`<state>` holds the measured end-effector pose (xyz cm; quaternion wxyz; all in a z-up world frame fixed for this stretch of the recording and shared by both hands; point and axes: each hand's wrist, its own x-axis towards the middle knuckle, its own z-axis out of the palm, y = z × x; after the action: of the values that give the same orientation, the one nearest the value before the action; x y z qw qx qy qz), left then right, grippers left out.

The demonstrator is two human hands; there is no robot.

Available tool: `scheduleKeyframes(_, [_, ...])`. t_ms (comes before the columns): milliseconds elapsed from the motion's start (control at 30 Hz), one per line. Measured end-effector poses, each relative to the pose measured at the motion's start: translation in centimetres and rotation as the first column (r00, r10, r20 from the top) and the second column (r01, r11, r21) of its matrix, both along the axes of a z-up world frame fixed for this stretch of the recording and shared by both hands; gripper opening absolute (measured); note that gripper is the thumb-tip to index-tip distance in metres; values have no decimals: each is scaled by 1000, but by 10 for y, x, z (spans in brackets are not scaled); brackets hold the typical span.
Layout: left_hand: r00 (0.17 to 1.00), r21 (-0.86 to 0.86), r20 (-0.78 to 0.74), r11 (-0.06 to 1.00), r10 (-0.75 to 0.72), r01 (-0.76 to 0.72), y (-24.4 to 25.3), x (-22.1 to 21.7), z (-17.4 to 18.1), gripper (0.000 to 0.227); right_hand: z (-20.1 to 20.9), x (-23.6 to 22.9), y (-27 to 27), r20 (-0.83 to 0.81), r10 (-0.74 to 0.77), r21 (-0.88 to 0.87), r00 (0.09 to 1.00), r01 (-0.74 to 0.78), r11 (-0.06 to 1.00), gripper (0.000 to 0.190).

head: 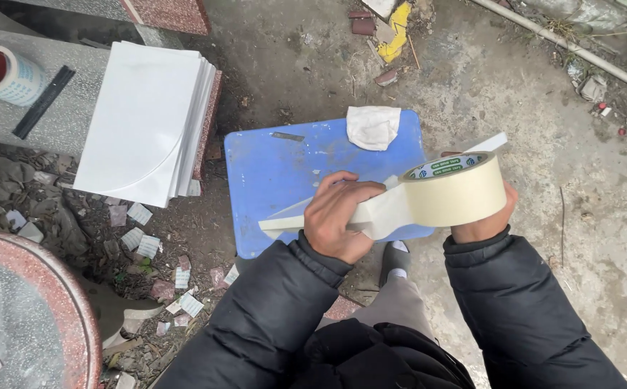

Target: Applying masking tape to the edges of white panels on a small work stool.

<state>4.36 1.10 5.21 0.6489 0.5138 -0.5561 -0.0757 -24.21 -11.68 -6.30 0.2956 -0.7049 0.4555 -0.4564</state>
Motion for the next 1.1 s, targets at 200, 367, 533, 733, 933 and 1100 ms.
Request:
scheduleKeyframes(200, [992, -23, -124, 1000, 8, -10, 2, -11, -21, 21, 24, 16, 21, -100, -67, -109, 993, 56, 992, 40])
scheduleKeyframes(367, [994, -12, -107, 1000, -3, 2, 10, 0, -47, 22, 26, 27, 40, -140, -61, -75, 988, 51, 996, 47])
scheduleKeyframes(533, [992, -19, -120, 999, -30, 28, 27, 18, -60, 27, 35, 48, 58, -184, -52, -39, 981, 46, 998, 47])
scheduleKeyframes(733, [994, 20, -9, 993, -113, 113, 74, 70, -101, 40, 93, 124, 86, -371, 55, -103, 927, -100, 990, 23])
scheduleKeyframes(933, [998, 221, 65, 975, -12, -3, 128, 126, -178, 37, 65, 186, 112, -422, 378, -95, 824, -454, 886, 41])
scheduleKeyframes(1100, [996, 196, 19, 977, -86, 81, 143, 154, -201, 32, 22, 211, 105, -417, 556, -20, 719, -619, 785, 35])
